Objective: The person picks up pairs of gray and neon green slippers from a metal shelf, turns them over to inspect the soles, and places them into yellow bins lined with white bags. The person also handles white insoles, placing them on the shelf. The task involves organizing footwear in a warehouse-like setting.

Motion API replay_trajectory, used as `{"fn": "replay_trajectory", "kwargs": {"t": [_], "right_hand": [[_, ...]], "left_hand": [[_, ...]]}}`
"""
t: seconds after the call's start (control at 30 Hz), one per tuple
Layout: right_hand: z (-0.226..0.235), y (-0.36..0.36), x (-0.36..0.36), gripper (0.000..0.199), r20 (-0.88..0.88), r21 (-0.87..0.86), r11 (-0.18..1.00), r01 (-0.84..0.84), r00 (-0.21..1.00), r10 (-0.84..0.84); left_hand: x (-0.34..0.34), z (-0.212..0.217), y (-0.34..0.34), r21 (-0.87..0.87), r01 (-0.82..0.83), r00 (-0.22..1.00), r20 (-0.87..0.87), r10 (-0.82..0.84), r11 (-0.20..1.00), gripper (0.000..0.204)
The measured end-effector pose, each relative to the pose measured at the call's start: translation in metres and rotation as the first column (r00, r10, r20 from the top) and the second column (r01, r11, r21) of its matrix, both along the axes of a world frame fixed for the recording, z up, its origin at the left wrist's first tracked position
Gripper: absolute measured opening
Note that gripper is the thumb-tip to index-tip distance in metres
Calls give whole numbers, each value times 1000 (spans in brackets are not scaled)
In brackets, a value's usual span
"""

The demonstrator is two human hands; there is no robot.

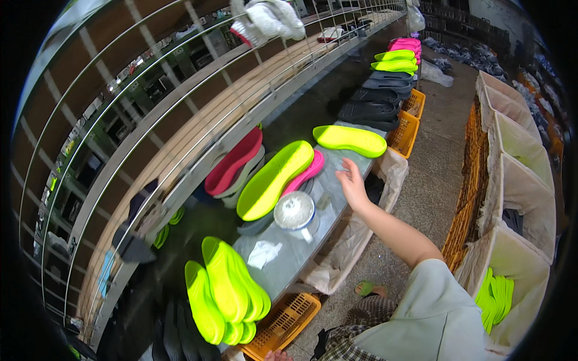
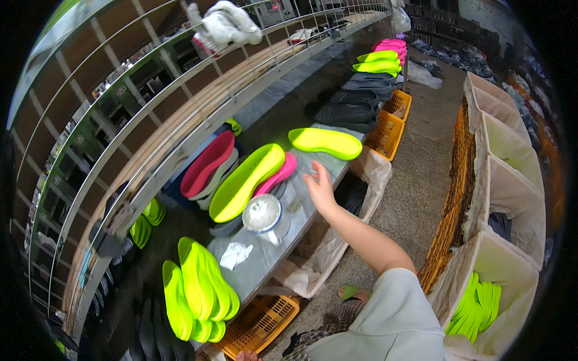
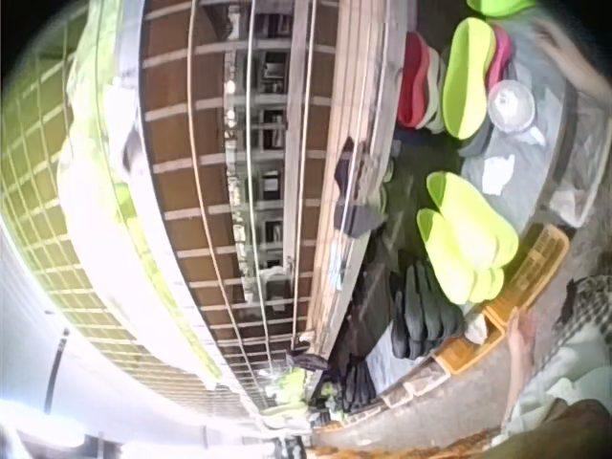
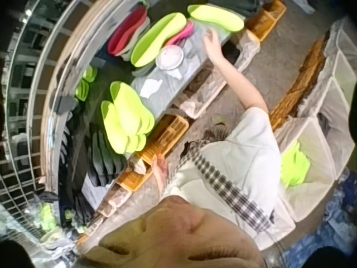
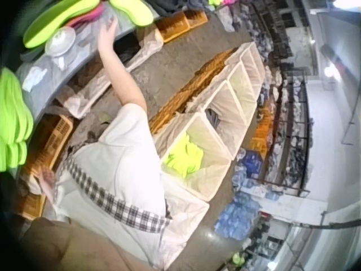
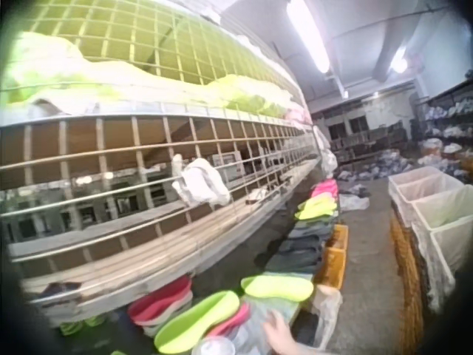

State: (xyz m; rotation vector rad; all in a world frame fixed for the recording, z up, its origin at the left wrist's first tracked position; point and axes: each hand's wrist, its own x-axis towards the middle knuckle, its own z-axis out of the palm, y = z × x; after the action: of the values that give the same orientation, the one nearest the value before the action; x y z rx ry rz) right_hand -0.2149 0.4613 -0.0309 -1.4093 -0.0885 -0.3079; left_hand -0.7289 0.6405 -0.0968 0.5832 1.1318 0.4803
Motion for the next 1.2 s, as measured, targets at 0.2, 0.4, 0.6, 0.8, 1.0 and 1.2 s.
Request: {"fn": "replay_trajectory", "kwargs": {"t": [0.2, 0.4, 0.6, 0.8, 1.0, 1.2], "right_hand": [[0, 11, 110, 52, -370, 137, 802, -581, 721, 586], [-4, 39, 112, 46, -308, 237, 610, -756, 537, 786], [10, -14, 122, 49, 176, -507, 823, -254, 905, 388], [26, -106, 176, 59, -98, -994, 35, -104, 983, 154], [34, -116, 194, 62, -212, -976, -68, -205, 971, 112], [39, -96, 204, 63, 111, -993, -13, 121, 945, 307]], "left_hand": [[84, -14, -47, -156, 108, 987, -103, -125, 982, 25], [155, 5, -89, -98, 133, 990, -24, -135, 986, 32], [180, 26, -110, -12, 227, 973, 38, -226, 974, 21], [175, 39, -138, -29, 48, 992, -115, -52, 998, 13], [170, 10, -146, -77, 37, 990, -131, -47, 996, 11], [165, -15, -176, -129, 63, 997, -42, -69, 990, 5]]}}
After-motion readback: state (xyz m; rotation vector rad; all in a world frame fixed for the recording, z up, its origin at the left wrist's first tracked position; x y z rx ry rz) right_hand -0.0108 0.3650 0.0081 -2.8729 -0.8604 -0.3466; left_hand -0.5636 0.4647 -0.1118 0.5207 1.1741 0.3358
